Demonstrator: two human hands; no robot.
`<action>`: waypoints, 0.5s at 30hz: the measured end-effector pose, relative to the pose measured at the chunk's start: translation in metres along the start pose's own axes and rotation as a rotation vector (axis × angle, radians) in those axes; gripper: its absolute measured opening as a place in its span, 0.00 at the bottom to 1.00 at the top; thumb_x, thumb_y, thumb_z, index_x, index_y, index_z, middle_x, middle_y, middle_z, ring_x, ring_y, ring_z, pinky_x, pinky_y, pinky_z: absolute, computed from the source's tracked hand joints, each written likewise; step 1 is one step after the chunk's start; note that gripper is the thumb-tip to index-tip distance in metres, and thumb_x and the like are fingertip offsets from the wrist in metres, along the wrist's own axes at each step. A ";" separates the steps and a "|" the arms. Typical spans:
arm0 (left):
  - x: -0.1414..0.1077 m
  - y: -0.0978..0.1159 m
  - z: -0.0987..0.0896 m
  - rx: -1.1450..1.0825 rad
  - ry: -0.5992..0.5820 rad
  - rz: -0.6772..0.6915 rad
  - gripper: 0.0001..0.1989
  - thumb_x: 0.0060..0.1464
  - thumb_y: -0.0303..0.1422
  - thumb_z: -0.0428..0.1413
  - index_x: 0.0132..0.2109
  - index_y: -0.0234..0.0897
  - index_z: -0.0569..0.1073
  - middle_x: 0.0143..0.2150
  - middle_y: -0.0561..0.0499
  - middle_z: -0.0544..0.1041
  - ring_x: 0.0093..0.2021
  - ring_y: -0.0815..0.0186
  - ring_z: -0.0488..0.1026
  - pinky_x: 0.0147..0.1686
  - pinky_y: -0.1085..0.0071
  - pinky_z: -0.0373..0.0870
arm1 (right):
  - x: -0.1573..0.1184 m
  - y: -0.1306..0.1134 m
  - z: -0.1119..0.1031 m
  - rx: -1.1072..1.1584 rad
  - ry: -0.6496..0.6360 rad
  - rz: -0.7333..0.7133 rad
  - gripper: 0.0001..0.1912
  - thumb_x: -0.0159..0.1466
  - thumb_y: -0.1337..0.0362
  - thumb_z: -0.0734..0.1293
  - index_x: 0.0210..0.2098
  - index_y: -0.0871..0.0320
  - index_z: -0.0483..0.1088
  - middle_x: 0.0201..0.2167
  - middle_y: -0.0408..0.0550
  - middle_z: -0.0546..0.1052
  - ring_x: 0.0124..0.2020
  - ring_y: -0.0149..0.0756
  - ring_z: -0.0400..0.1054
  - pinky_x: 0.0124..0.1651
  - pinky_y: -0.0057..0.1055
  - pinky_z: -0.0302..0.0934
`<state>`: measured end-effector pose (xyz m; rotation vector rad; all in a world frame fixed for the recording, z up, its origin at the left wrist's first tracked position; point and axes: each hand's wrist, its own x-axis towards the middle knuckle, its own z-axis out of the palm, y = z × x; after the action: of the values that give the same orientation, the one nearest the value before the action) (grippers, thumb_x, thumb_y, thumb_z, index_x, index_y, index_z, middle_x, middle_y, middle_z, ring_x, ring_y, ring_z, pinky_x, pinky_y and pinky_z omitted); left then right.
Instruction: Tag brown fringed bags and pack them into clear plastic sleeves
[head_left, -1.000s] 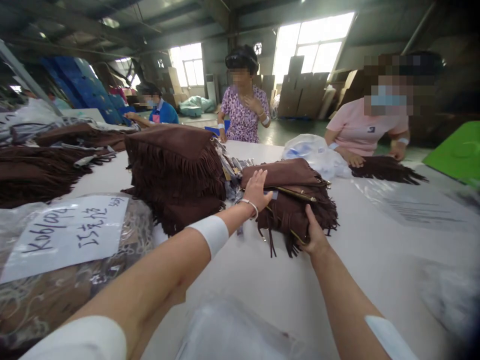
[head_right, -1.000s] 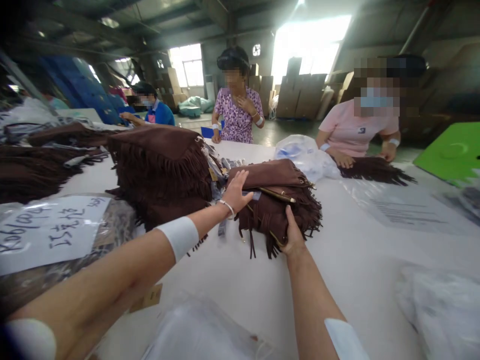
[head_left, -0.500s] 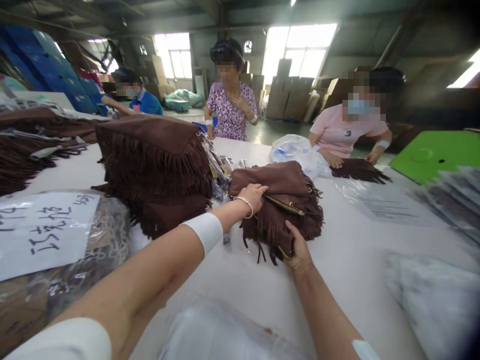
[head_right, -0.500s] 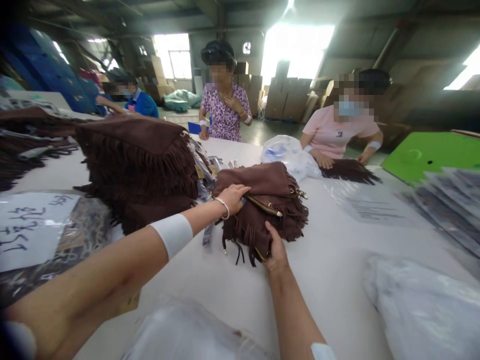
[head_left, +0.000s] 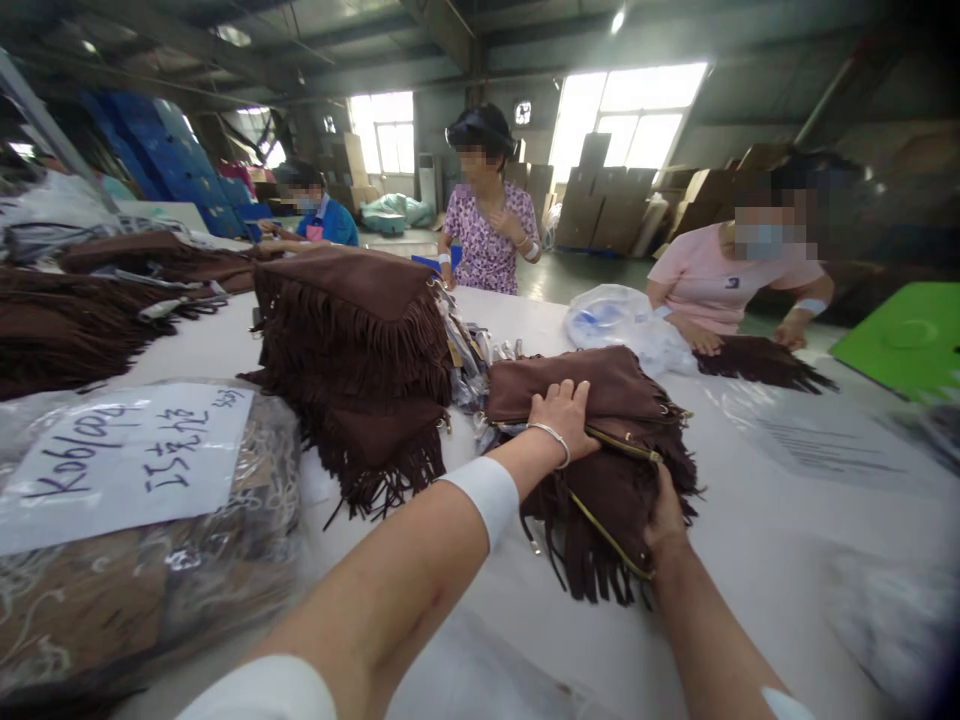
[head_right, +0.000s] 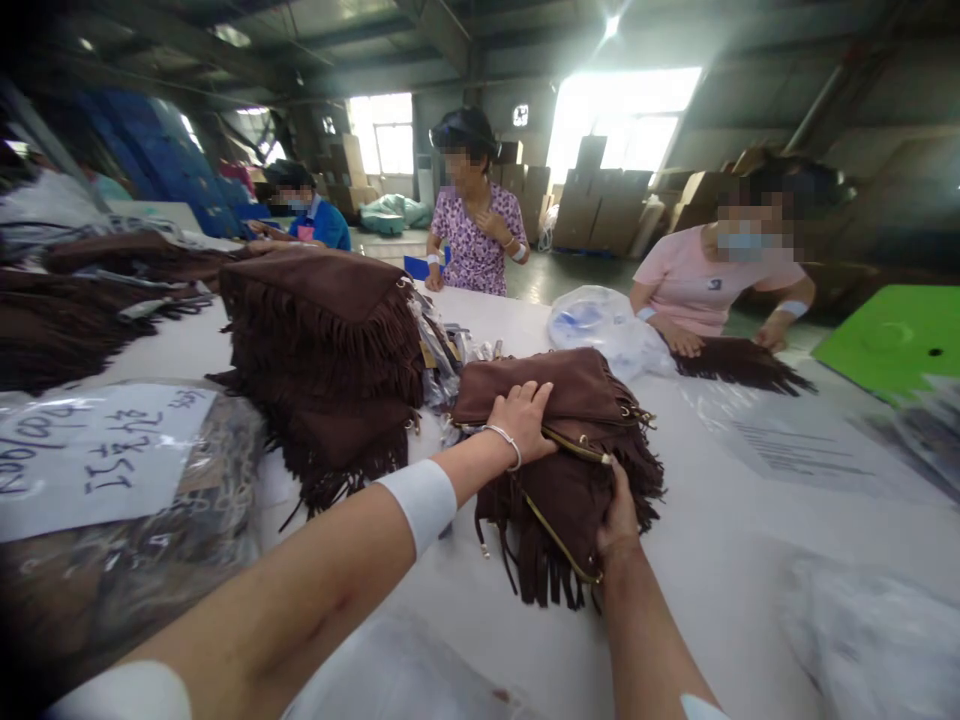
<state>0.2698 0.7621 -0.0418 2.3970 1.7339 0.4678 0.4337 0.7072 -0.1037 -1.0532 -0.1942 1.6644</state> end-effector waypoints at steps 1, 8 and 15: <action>0.000 0.002 0.000 0.019 0.000 -0.017 0.43 0.45 0.48 0.56 0.63 0.35 0.51 0.62 0.40 0.55 0.56 0.50 0.55 0.51 0.50 0.61 | 0.006 0.001 -0.003 0.001 0.007 0.016 0.19 0.60 0.56 0.61 0.45 0.59 0.73 0.39 0.52 0.79 0.47 0.42 0.71 0.54 0.42 0.64; -0.033 0.013 -0.012 0.154 0.085 0.034 0.21 0.58 0.29 0.45 0.58 0.32 0.60 0.50 0.39 0.65 0.48 0.56 0.60 0.45 0.59 0.62 | -0.009 0.019 -0.009 -0.052 -0.002 0.076 0.16 0.57 0.61 0.62 0.42 0.59 0.74 0.37 0.51 0.79 0.44 0.42 0.72 0.52 0.44 0.65; -0.062 0.021 -0.076 0.053 0.155 0.094 0.18 0.57 0.28 0.45 0.55 0.29 0.62 0.47 0.41 0.67 0.46 0.56 0.63 0.41 0.61 0.65 | -0.103 -0.005 0.027 -0.133 0.029 -0.050 0.16 0.57 0.60 0.63 0.42 0.59 0.74 0.35 0.50 0.79 0.42 0.43 0.73 0.49 0.42 0.68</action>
<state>0.2452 0.6920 0.0259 2.5498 1.7196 0.6437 0.4180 0.6323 -0.0293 -1.1621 -0.3140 1.6079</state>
